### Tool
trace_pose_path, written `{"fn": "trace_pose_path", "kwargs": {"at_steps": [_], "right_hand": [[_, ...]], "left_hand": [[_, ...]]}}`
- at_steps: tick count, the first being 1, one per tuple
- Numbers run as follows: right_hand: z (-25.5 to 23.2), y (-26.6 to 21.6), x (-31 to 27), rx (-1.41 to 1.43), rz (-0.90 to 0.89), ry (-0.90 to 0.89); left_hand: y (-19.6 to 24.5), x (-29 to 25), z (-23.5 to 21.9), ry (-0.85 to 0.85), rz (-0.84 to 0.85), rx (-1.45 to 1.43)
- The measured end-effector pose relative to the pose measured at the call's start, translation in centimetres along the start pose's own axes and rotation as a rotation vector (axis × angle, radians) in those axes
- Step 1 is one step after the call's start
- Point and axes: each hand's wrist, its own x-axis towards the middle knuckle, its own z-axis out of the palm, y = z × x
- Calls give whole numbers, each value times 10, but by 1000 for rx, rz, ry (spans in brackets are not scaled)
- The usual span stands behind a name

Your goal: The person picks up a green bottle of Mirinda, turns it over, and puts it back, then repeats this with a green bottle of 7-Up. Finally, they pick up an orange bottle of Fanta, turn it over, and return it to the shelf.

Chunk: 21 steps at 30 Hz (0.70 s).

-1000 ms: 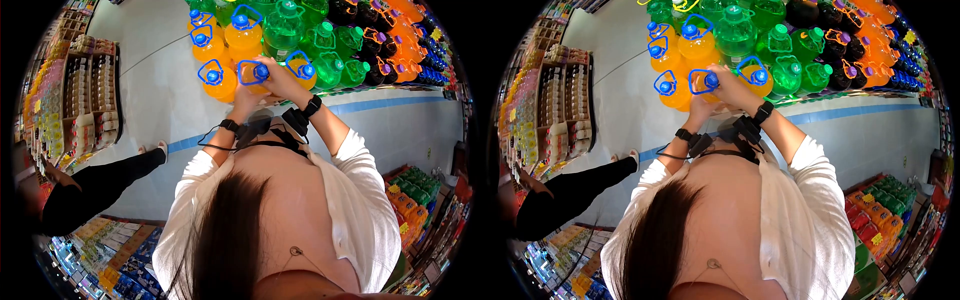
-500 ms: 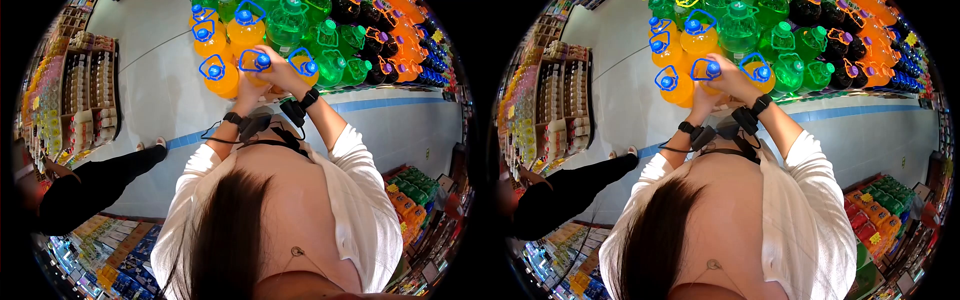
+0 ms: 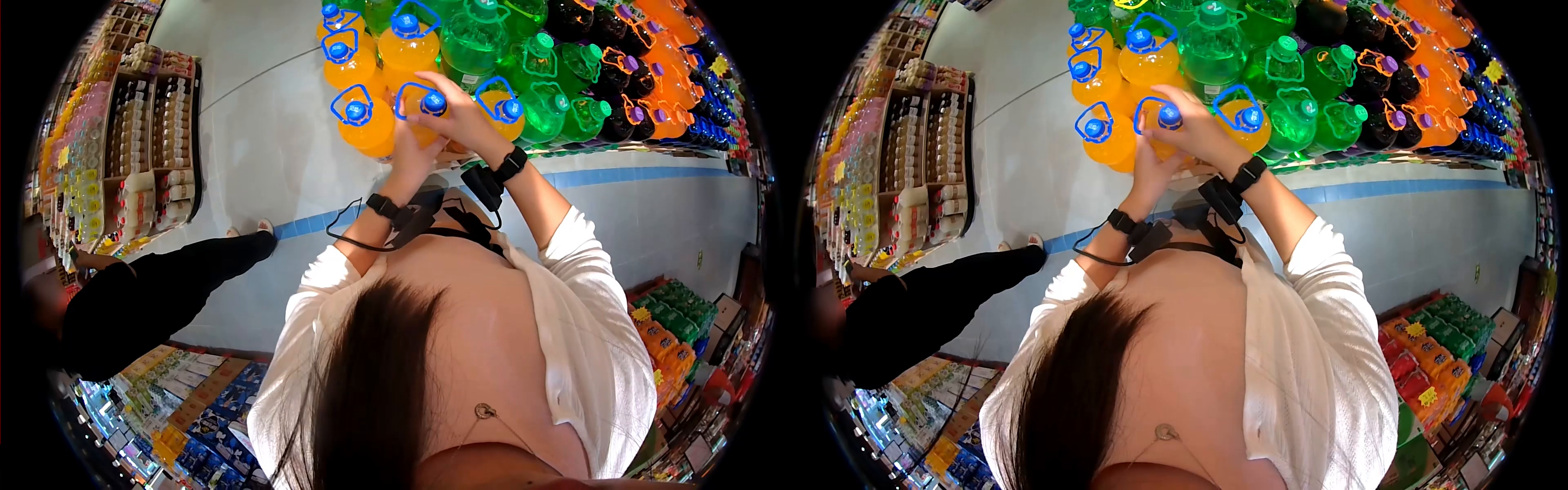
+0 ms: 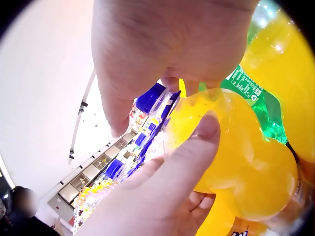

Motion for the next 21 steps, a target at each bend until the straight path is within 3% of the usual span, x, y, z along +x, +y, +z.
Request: {"fn": "trace_pose_path", "kwargs": {"at_steps": [1, 4, 13, 17, 21], "right_hand": [[-2, -2, 0, -13, -30, -8], [-2, 4, -2, 85, 104, -101], [11, 27, -8, 38, 39, 4], [7, 21, -4, 102, 140, -55], [3, 16, 1, 125, 218, -89]], "left_hand": [[0, 0, 1, 4, 12, 14], [-5, -2, 3, 0, 51, 43], [-9, -7, 2, -23, 1, 76], [0, -9, 1, -21, -69, 101], [6, -2, -1, -2, 14, 66]]}}
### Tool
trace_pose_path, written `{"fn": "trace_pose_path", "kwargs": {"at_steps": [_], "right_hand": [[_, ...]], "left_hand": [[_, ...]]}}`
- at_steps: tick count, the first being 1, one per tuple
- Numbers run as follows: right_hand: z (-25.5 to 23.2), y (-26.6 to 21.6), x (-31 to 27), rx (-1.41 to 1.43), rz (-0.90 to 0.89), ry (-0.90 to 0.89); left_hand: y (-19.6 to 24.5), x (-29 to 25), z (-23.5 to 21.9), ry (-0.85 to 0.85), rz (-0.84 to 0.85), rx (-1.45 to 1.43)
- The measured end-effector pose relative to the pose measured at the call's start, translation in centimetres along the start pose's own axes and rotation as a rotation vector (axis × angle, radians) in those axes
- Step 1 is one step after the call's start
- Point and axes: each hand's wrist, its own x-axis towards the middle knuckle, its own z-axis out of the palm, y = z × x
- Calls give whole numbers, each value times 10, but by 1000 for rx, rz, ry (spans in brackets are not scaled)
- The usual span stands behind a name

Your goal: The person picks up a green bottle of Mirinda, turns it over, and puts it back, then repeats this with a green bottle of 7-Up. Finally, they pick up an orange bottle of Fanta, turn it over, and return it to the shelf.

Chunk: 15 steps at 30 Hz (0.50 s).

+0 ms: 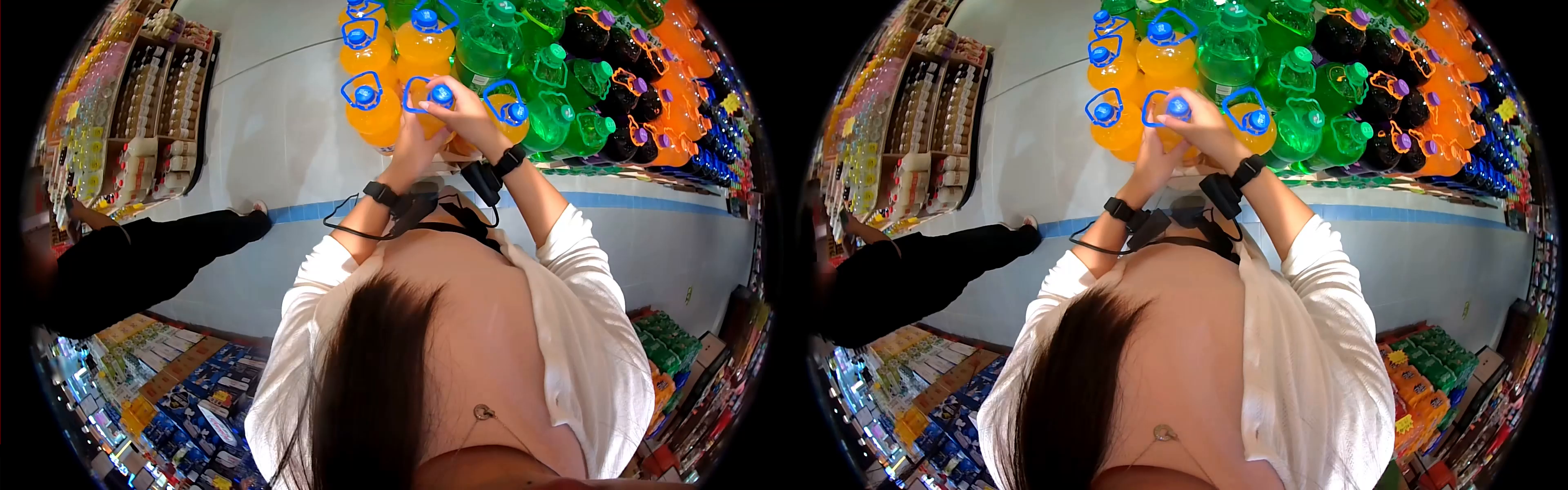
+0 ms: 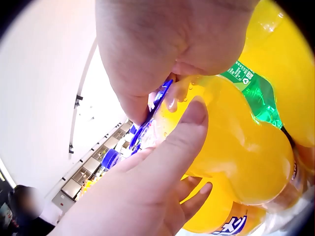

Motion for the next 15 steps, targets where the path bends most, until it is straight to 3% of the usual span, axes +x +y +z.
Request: {"fn": "trace_pose_path", "kwargs": {"at_steps": [2, 5, 8, 15], "right_hand": [[1, 0, 0, 20, 12, -8], [4, -3, -1, 13, 10, 5], [5, -9, 0, -48, 42, 29], [2, -6, 5, -80, 2, 23]], "left_hand": [[4, 1, 0, 53, 44, 52], [-1, -1, -2, -11, -34, -32], [-9, -8, 7, 92, -31, -97], [8, -16, 5, 99, -230, 37]]}}
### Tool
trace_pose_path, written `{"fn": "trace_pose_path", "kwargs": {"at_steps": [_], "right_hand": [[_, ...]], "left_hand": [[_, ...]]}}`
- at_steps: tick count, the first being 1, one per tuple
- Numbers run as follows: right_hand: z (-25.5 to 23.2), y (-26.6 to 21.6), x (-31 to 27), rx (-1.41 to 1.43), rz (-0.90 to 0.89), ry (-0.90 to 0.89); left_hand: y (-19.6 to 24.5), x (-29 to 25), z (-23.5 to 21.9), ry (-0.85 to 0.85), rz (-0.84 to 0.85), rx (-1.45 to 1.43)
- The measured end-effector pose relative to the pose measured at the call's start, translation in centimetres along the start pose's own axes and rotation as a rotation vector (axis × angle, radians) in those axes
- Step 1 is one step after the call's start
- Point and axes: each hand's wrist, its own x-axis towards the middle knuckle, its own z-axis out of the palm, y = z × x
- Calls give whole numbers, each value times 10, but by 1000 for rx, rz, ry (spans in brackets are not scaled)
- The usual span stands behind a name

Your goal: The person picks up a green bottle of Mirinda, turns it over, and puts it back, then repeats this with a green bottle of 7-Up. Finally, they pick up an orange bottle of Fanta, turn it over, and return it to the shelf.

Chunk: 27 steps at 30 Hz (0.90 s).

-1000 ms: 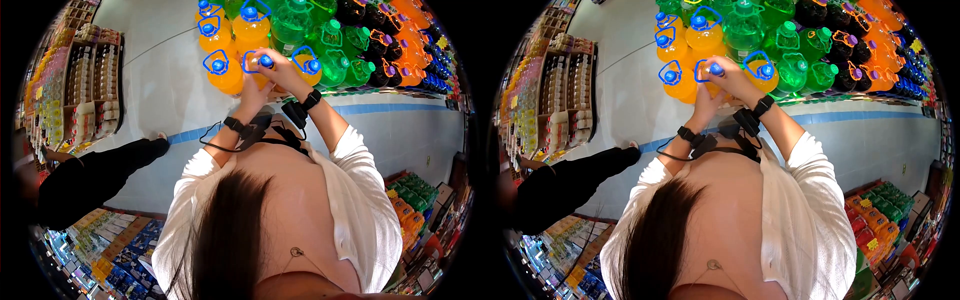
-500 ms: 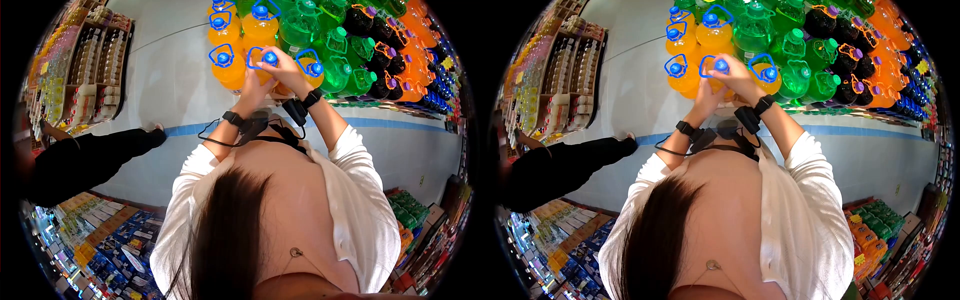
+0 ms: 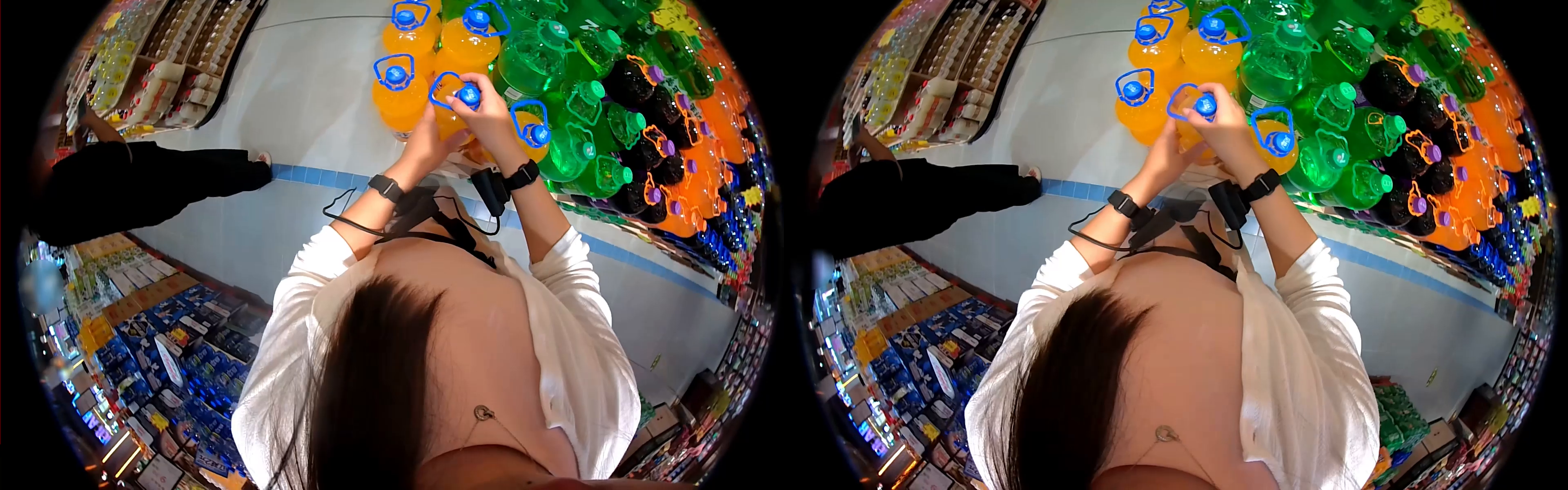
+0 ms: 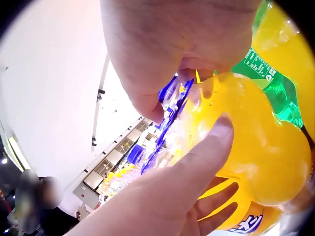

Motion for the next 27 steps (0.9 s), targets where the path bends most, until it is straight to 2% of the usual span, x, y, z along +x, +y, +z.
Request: {"fn": "trace_pose_path", "kwargs": {"at_steps": [2, 3, 5, 6, 8, 9, 11, 14, 15, 18, 19, 22, 25, 27], "right_hand": [[0, -6, -1, -27, -55, 39], [0, -11, -3, -40, -73, 35], [1, -19, -4, -106, -327, 122], [2, -24, -5, -143, -452, 167], [6, -40, -5, -141, -508, 148], [9, -48, -5, -142, -538, 140], [19, -68, -6, -63, -514, 115], [45, -78, 2, -15, -477, 107], [55, -78, 7, -36, -472, 127], [89, -72, 23, -95, -371, 187], [96, -71, 27, -121, -323, 203], [112, -50, 40, -228, -265, 264], [120, -33, 38, -275, -223, 299], [122, -32, 37, -255, -214, 325]], "left_hand": [[14, -5, -8, -64, -101, 99], [5, -6, -9, -57, -67, 111], [-20, -11, -6, -55, 0, 130], [-21, -15, -10, -63, -63, 121], [-22, -21, -29, -80, -181, 100], [-31, -23, -40, -92, -253, -11], [-55, -25, -69, -118, -392, -231], [-65, -18, -119, -40, -404, -114], [-76, -12, -128, 7, -347, -40], [-90, 20, -135, -60, -92, 192], [-88, 31, -136, -169, -74, 191], [-99, 54, -133, -331, -102, 122], [-89, 60, -134, -447, -12, -101], [-97, 65, -125, -552, -33, -251]]}}
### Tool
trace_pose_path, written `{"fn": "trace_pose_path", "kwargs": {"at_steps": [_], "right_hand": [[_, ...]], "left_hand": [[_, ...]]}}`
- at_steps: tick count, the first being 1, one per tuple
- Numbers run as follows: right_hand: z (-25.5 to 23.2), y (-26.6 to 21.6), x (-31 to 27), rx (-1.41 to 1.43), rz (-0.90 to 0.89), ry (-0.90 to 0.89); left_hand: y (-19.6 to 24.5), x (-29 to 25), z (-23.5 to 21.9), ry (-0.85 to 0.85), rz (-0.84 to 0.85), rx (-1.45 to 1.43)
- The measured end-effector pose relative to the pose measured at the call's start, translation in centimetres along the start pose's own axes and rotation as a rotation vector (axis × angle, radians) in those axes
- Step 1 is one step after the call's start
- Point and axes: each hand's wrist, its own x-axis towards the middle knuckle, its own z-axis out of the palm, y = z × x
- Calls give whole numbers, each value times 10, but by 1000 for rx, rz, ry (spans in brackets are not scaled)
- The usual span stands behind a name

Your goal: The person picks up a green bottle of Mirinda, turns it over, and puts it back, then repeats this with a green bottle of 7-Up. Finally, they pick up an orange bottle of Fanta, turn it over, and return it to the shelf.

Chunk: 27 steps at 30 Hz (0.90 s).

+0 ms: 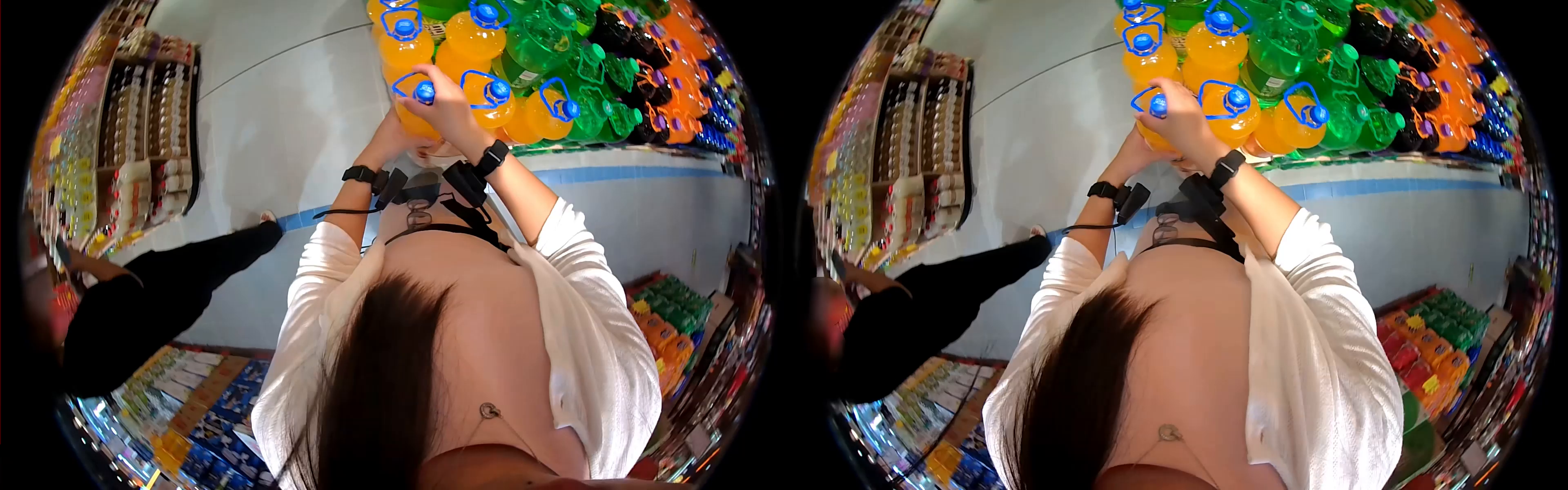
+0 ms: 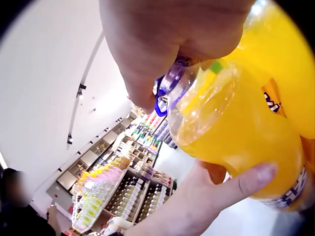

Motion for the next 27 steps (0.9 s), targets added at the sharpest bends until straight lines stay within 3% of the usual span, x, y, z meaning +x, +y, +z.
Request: {"fn": "trace_pose_path", "kwargs": {"at_steps": [1, 5, 10, 19, 22, 27], "right_hand": [[2, -2, 0, 24, -1, 19], [7, -11, 0, 62, 66, 85], [7, -16, -1, 68, 211, 49], [10, -14, -4, 169, 203, 48], [9, -18, -3, 173, 203, 36], [14, -21, 2, 181, 194, 22]], "left_hand": [[-6, 4, 2, -52, 0, -75], [-21, 12, 2, 2, 139, -77], [-23, 18, 5, 21, 227, -163], [-33, 20, 7, 26, 200, -236], [-4, 10, 11, 5, 39, -697], [-13, 8, 7, 84, 193, -336]]}}
